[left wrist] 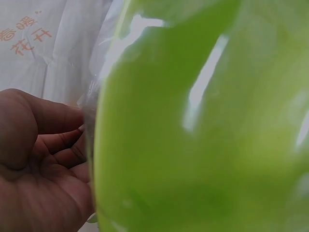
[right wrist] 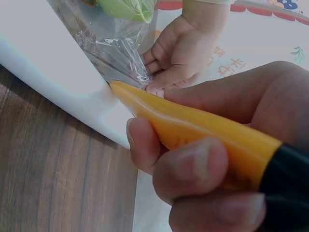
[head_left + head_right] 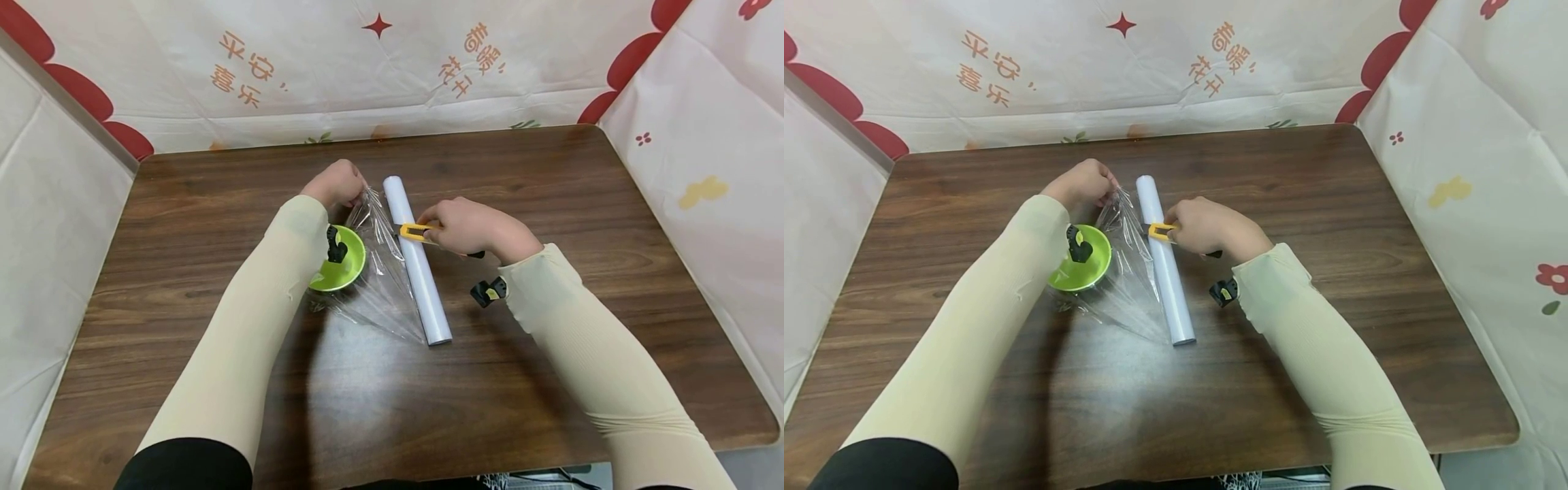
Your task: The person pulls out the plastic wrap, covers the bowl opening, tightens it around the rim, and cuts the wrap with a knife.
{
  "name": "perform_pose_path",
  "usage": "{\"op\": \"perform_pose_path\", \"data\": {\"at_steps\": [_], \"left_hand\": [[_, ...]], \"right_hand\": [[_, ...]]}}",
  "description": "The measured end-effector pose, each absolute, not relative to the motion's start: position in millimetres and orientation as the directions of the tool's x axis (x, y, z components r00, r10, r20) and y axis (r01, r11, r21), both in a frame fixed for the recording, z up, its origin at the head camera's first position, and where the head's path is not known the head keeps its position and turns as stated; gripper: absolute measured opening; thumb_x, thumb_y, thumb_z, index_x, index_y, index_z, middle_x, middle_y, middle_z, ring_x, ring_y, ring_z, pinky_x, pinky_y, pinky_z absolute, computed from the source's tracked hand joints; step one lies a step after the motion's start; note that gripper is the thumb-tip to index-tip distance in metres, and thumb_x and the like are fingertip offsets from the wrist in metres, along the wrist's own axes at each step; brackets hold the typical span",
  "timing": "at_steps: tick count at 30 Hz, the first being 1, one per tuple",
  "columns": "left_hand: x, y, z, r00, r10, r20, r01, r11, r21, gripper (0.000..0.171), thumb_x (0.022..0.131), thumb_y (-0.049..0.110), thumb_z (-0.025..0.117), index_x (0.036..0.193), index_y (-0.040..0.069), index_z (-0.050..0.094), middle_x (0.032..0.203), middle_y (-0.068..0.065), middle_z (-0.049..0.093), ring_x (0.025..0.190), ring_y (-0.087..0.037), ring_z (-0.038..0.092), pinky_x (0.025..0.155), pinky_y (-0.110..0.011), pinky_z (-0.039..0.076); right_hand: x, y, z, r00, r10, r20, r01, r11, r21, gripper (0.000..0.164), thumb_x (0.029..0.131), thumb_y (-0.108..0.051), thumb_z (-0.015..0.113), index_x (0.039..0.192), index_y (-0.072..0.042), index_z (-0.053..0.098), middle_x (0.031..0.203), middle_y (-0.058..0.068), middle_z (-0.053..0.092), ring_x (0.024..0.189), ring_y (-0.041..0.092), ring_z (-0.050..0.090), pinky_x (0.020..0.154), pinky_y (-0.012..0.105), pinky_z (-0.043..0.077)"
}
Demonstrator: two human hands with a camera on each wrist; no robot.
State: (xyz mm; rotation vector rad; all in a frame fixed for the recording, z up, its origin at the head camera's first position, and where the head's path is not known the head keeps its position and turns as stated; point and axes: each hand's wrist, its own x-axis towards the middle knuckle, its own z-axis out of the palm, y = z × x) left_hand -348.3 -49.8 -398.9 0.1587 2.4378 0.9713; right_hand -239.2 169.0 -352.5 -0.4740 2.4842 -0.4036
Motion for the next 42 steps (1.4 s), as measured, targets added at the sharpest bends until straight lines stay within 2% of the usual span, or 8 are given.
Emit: {"op": "perform_pose_path", "data": {"at_steps": [10,19,25,39,42], "left_hand": [[-348.5,-48.3,-399.2,-0.865,0.288,-0.411,-0.078,0.731,0.678,0.024,0.094,0.01,0.038,0.095,-0.002,0.059,0.083,-0.009,0.053,0.079,-0.021,0.052,0.081,-0.035,0.051],[-349.1,-47.9,-398.4,-0.864,0.281,-0.419,-0.087,0.734,0.673,0.025,0.095,0.01,0.037,0.101,0.0,0.059,0.084,-0.009,0.054,0.076,-0.019,0.053,0.078,-0.032,0.052],[-346.5,-47.8,-393.9,-0.861,0.272,-0.43,-0.105,0.732,0.673,0.025,0.095,0.01,0.037,0.104,0.0,0.058,0.087,-0.01,0.053,0.082,-0.022,0.053,0.085,-0.037,0.051],[-346.3,-48.3,-394.7,-0.866,0.278,-0.416,-0.096,0.723,0.684,0.025,0.094,0.008,0.037,0.102,0.0,0.059,0.092,-0.01,0.052,0.086,-0.023,0.052,0.086,-0.038,0.05],[-346.1,-49.6,-394.2,-0.868,0.277,-0.413,-0.095,0.722,0.685,0.025,0.094,0.009,0.037,0.101,-0.001,0.059,0.093,-0.011,0.052,0.089,-0.025,0.052,0.088,-0.039,0.05]], "right_hand": [[-234.7,172.4,-352.9,-0.761,-0.426,-0.489,-0.246,0.887,-0.39,0.04,0.096,-0.025,0.04,0.135,-0.017,0.043,0.084,0.012,0.062,0.039,0.014,0.043,0.038,0.025,0.036],[-229.1,174.0,-352.6,-0.746,-0.435,-0.503,-0.254,0.886,-0.389,0.04,0.095,-0.023,0.04,0.135,-0.016,0.043,0.094,0.009,0.063,0.04,0.013,0.042,0.039,0.024,0.036],[-226.3,174.7,-353.0,-0.742,-0.442,-0.504,-0.272,0.886,-0.376,0.039,0.095,-0.023,0.042,0.133,-0.016,0.045,0.09,0.009,0.063,0.041,0.013,0.042,0.04,0.025,0.037],[-218.8,177.7,-352.2,-0.731,-0.458,-0.505,-0.298,0.881,-0.368,0.038,0.094,-0.022,0.043,0.132,-0.015,0.047,0.092,0.007,0.064,0.043,0.012,0.04,0.042,0.024,0.036],[-217.2,178.1,-352.1,-0.726,-0.461,-0.51,-0.297,0.879,-0.372,0.038,0.094,-0.022,0.043,0.131,-0.016,0.048,0.087,0.008,0.063,0.042,0.011,0.039,0.041,0.024,0.036]]}}
